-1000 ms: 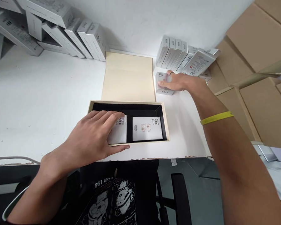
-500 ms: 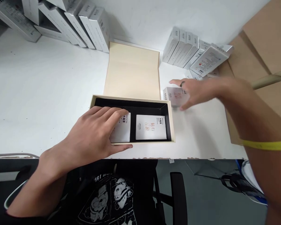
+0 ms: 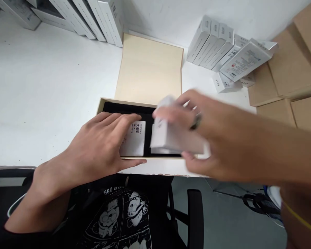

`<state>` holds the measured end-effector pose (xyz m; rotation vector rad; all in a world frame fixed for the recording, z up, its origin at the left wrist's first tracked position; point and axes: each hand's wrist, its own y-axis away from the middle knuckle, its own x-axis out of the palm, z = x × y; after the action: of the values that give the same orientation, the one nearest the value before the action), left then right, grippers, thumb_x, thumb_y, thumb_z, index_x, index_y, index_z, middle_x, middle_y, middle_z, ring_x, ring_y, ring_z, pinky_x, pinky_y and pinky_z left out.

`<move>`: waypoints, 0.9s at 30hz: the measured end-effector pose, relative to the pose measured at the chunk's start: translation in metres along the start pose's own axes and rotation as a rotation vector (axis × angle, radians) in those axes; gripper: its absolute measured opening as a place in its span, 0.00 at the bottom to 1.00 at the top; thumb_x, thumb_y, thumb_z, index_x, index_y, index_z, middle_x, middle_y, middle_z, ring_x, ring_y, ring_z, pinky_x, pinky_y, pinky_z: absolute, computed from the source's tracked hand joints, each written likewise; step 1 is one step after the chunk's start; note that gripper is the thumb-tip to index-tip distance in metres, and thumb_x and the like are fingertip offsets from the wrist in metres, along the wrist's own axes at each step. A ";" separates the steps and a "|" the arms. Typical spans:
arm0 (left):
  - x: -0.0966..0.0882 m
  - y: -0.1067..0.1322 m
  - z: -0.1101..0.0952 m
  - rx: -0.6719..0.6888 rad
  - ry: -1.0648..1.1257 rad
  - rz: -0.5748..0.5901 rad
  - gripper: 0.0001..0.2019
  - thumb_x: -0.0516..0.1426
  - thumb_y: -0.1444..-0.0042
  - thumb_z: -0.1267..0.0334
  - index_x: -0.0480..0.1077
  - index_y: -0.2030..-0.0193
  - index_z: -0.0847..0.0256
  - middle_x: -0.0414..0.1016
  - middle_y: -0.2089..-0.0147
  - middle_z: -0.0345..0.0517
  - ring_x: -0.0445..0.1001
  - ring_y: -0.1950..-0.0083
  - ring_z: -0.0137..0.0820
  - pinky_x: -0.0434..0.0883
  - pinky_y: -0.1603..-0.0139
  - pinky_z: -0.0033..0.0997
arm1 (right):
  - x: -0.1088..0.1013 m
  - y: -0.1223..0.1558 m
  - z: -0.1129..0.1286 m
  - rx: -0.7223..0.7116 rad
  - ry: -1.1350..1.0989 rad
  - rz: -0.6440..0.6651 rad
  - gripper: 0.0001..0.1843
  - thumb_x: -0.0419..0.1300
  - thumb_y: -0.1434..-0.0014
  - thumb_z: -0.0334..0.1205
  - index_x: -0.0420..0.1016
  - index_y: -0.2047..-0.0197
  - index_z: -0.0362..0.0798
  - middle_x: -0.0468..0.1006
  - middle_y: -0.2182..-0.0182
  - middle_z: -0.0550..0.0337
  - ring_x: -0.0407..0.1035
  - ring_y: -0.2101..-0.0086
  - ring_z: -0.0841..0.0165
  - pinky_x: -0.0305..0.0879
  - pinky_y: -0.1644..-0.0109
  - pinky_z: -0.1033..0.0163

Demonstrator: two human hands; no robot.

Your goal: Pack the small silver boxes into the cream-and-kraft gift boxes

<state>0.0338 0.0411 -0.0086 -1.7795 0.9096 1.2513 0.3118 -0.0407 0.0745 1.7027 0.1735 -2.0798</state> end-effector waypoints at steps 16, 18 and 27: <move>-0.003 -0.006 0.000 -0.046 -0.025 0.143 0.54 0.70 0.51 0.39 0.55 0.25 0.64 0.79 0.46 0.56 0.78 0.47 0.52 0.70 0.43 0.48 | 0.052 -0.041 0.030 -0.114 0.288 0.152 0.30 0.66 0.44 0.52 0.76 0.39 0.54 0.73 0.61 0.48 0.66 0.70 0.61 0.51 0.71 0.61; -0.006 -0.009 -0.002 -0.052 -0.032 0.190 0.52 0.69 0.50 0.38 0.56 0.25 0.61 0.78 0.46 0.55 0.78 0.48 0.51 0.70 0.44 0.48 | 0.052 -0.043 0.032 -0.114 0.275 0.148 0.29 0.66 0.44 0.51 0.77 0.41 0.53 0.73 0.62 0.48 0.67 0.69 0.60 0.53 0.71 0.61; -0.021 0.015 -0.009 0.035 -0.029 0.097 0.49 0.69 0.42 0.50 0.49 0.23 0.65 0.64 0.27 0.62 0.63 0.28 0.57 0.65 0.31 0.57 | 0.017 -0.026 -0.007 -0.144 0.118 0.064 0.44 0.63 0.44 0.71 0.65 0.28 0.63 0.75 0.41 0.48 0.74 0.49 0.45 0.77 0.56 0.42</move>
<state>0.0192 0.0292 0.0107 -1.7030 1.0063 1.3109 0.3053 -0.0188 0.0521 1.7212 0.2939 -1.8747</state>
